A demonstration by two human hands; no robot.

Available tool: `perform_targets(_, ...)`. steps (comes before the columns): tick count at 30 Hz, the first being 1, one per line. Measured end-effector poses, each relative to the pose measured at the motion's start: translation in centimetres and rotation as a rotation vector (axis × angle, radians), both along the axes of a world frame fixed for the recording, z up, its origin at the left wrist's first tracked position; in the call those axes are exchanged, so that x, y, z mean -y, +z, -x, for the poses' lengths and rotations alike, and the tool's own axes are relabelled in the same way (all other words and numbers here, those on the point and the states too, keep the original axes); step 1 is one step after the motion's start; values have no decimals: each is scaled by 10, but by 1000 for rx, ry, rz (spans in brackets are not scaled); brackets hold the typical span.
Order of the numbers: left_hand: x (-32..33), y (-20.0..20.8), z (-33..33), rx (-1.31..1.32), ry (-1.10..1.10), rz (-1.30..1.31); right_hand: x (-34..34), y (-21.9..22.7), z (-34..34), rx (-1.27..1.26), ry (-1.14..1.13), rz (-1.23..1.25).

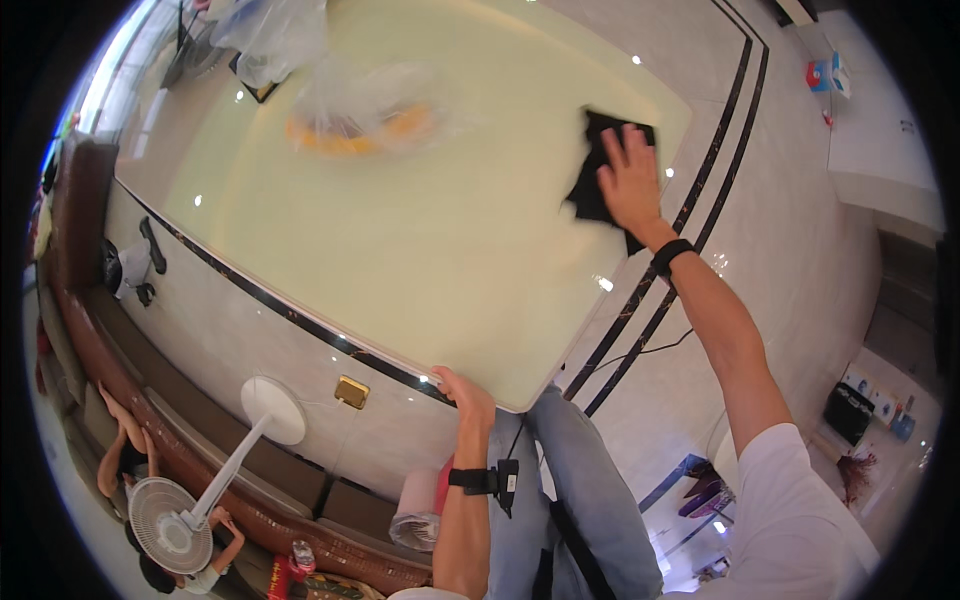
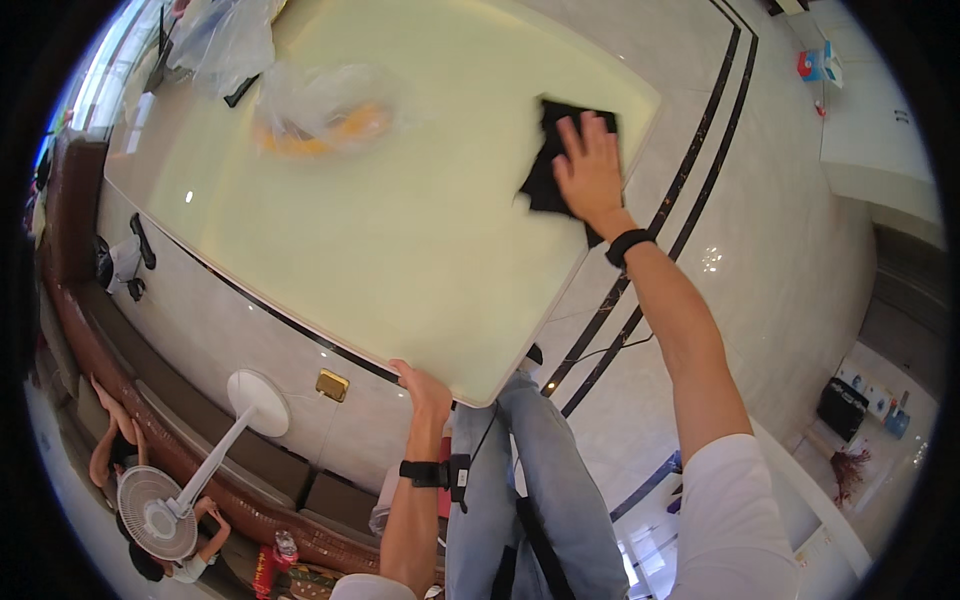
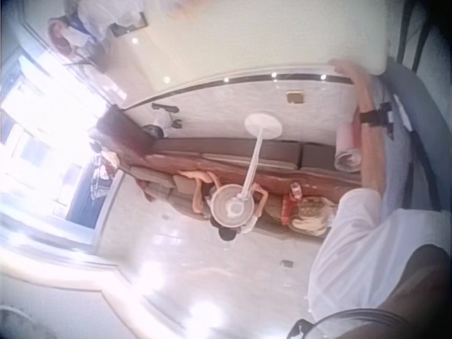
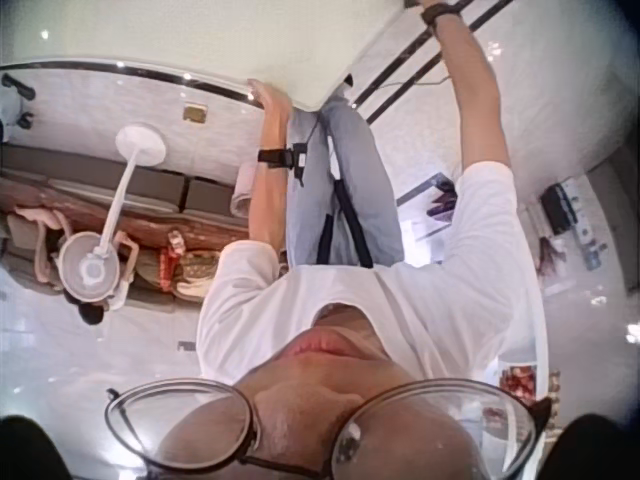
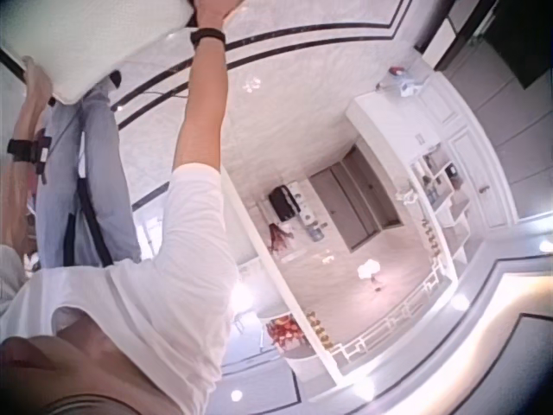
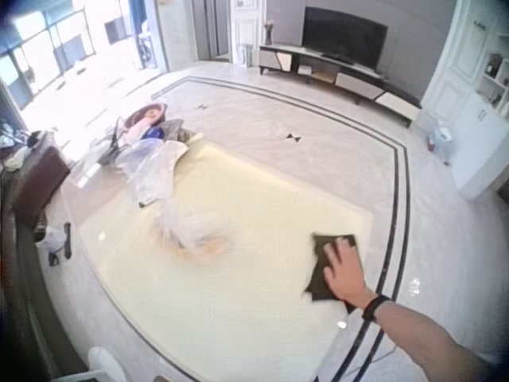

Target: The person wipes a table with a black cloth, moving objects aside to clean under them. They then take the cloth to a sink, rinse it under running water, wring it out, and return to continue wiping the table surface.

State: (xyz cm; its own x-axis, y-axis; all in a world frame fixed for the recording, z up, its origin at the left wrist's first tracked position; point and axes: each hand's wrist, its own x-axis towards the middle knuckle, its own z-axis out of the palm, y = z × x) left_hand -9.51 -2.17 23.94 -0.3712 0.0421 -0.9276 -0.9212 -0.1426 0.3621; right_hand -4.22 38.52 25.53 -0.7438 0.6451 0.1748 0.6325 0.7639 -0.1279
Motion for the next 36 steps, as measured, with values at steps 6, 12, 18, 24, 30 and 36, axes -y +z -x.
perform_targets(6, 35, -21, -5, 135, 149, -68, 106, -6, 21, 7, 130, 130)
perform_targets(12, 23, 8, -12, 154, 175, -118, 279, 9, -20, 120, 959, 503)
perform_targets(18, 36, -1, -61, -77, 216, 360, 179, 15, -1, 72, 1080, 555)
perform_targets(24, 10, 0, -63, -195, 153, 271, -105, 23, 19, 53, 628, 182)
perform_targets(30, 27, -13, -71, -226, 191, 154, -203, -11, 14, -3, 198, 34)
perform_targets(36, 39, -23, -81, -373, 79, 280, -83, 6, 16, 28, 569, 121)
